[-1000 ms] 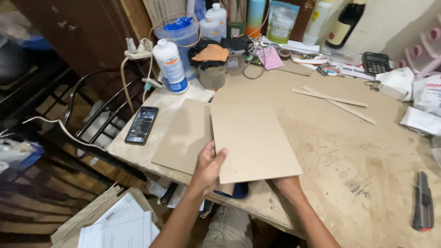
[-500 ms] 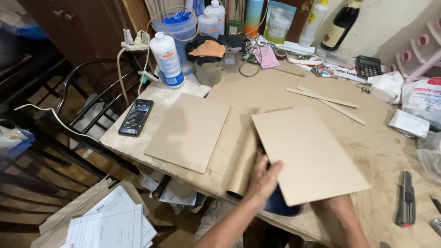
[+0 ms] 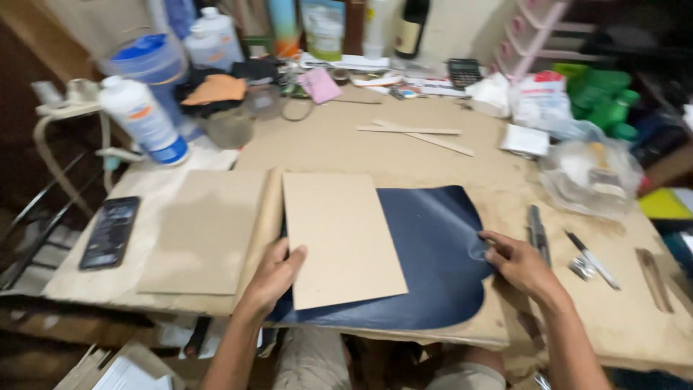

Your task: Aligning cardboard panels on a blue vinyl sheet and cutting the vinyl to size using a utility knife to create a cover.

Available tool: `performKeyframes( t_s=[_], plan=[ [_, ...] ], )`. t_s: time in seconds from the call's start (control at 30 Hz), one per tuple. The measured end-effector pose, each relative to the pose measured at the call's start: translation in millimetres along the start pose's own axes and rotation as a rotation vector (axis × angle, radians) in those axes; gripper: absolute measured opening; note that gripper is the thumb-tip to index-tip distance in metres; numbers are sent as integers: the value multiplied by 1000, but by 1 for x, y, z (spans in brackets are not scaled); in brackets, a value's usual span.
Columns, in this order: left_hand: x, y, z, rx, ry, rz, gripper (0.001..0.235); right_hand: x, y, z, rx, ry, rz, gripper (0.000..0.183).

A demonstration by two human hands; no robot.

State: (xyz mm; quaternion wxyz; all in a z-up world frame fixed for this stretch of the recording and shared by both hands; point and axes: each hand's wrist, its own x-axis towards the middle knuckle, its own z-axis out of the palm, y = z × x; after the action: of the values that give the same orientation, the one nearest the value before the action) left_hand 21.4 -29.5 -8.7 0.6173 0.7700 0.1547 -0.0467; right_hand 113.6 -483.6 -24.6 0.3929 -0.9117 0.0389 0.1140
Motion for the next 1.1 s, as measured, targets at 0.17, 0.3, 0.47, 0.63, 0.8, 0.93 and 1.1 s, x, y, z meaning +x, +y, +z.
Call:
performKeyframes(
  t_s=[0.17,0.3,0.47,0.63,0.8,0.93,1.1],
  plan=[
    [2,-2,22,264,118,10,98,0,3,16,-238,107,5,47],
    [4,-9,46,295,79,98,89,-32,-31,26,-738,229,-147,48],
    [4,-6,81,386,-8,93,93,-58,-38,59,-523,111,-99,40],
    [5,4,107,422,-119,142,59,-99,-74,55,-570,164,8,30],
    [2,14,119,358,-74,93,75,-112,-71,46,-143,226,358,49],
    [-11,19,118,99,-110,40,65,-125,-79,39,-36,273,425,50],
    [-20,14,122,-121,-116,48,57,-124,-51,45,47,415,474,42]
  ],
)
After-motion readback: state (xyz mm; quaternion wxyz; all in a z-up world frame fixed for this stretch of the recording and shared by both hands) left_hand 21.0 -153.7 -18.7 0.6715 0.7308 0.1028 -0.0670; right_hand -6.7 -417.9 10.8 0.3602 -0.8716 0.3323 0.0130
